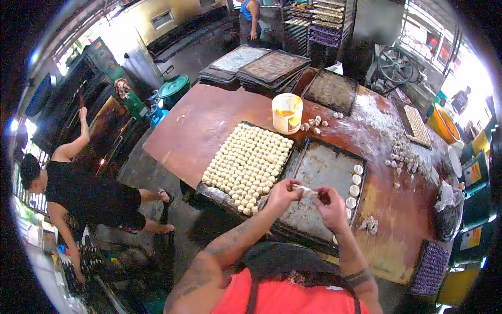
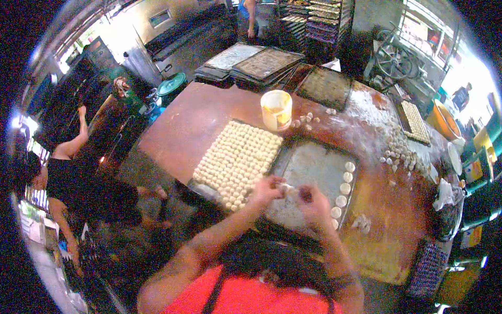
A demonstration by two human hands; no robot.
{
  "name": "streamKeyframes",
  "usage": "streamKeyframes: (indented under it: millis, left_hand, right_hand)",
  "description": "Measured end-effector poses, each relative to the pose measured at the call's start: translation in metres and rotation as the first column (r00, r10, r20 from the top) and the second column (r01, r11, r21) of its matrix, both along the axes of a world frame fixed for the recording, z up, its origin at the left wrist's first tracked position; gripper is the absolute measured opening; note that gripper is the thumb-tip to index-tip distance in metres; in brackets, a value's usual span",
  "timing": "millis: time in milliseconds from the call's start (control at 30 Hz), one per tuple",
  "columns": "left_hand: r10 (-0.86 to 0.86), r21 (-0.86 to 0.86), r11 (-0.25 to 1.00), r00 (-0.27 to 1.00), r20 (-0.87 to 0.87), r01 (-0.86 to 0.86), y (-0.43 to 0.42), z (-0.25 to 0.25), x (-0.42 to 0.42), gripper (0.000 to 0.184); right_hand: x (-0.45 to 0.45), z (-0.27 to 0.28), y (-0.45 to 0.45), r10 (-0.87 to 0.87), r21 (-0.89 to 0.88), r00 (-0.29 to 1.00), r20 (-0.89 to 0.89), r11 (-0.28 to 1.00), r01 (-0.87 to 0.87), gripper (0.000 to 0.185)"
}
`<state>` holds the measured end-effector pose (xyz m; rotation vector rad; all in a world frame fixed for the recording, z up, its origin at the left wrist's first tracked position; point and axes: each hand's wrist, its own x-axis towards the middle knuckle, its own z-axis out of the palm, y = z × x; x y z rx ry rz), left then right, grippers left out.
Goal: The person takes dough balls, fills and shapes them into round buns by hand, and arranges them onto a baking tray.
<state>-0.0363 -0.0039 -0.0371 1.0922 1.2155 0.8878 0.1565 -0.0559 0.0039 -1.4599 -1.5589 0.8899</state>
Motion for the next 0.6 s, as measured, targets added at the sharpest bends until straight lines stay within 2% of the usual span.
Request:
streamKeyframes:
  millis: [67, 167, 200, 233, 300, 333, 400, 433, 467, 533, 567, 600]
  left_hand:
    - [-0.062, -0.108, 0.991, 0.987, 0.147, 0.078, -0.016, 0.032, 0.010, 0.029]
    - [-0.022, -0.144, 0.985, 0.900, 0.435, 0.094, -0.018, 0.014, 0.020, 0.029]
    - [-0.105, -0.032, 0.992, 0.943, 0.316, 0.122, -0.021, 0.018, 0.021, 0.029]
    - [-0.089, -0.044, 0.992, 0.911, 0.402, 0.116, -0.021, 0.016, 0.022, 0.030]
    - [-0.055, -0.068, 0.991, 0.824, 0.564, 0.112, -0.021, 0.017, 0.027, 0.032]
    - [-0.103, 0.012, 0.994, 0.865, 0.492, 0.112, -0.020, 0.023, 0.025, 0.033]
    - [-0.173, 0.170, 0.978, 0.926, 0.337, 0.121, -0.015, 0.039, 0.019, 0.034]
    - [-0.149, 0.115, 0.987, 0.918, 0.368, 0.114, -0.015, 0.041, 0.019, 0.036]
    - [-0.127, 0.064, 0.992, 0.910, 0.395, 0.110, -0.013, 0.044, 0.018, 0.037]
    - [-0.087, 0.000, 0.996, 0.916, 0.391, 0.094, -0.017, 0.059, 0.023, 0.036]
    - [-0.065, -0.034, 0.995, 0.879, 0.472, 0.092, -0.018, 0.067, 0.027, 0.036]
    - [-0.039, -0.067, 0.994, 0.834, 0.550, 0.091, -0.019, 0.073, 0.032, 0.035]
  right_hand:
    - [-0.008, 0.008, 0.004, 0.014, 0.168, 0.990, 0.140, 0.985, -0.037, 0.019]
    - [-0.009, 0.008, 0.009, -0.008, 0.340, 0.964, 0.267, 0.936, -0.087, 0.024]
    - [-0.013, 0.011, 0.006, -0.003, 0.385, 0.951, 0.310, 0.915, -0.122, 0.025]
    - [-0.016, 0.013, 0.002, -0.001, 0.426, 0.936, 0.351, 0.891, -0.158, 0.026]
    - [-0.015, 0.016, -0.001, -0.084, 0.338, 0.967, 0.240, 0.941, -0.002, 0.028]
    - [-0.014, 0.018, -0.001, -0.132, 0.287, 0.974, 0.186, 0.955, 0.075, 0.029]
    - [0.004, 0.013, 0.010, 0.034, 0.059, 0.997, 0.075, 0.997, -0.039, 0.028]
    - [0.012, 0.004, 0.013, 0.102, -0.055, 0.995, 0.002, 0.993, -0.102, 0.028]
    - [0.014, -0.014, 0.017, 0.116, -0.058, 0.983, -0.145, 0.990, -0.125, 0.031]
    - [0.013, -0.023, 0.020, 0.092, -0.036, 0.966, -0.244, 0.994, -0.104, 0.029]
    - [0.014, -0.026, 0.021, 0.078, -0.025, 0.952, -0.295, 0.996, -0.089, 0.028]
    - [0.011, -0.015, 0.021, 0.036, -0.104, 0.776, -0.630, 0.986, -0.130, 0.026]
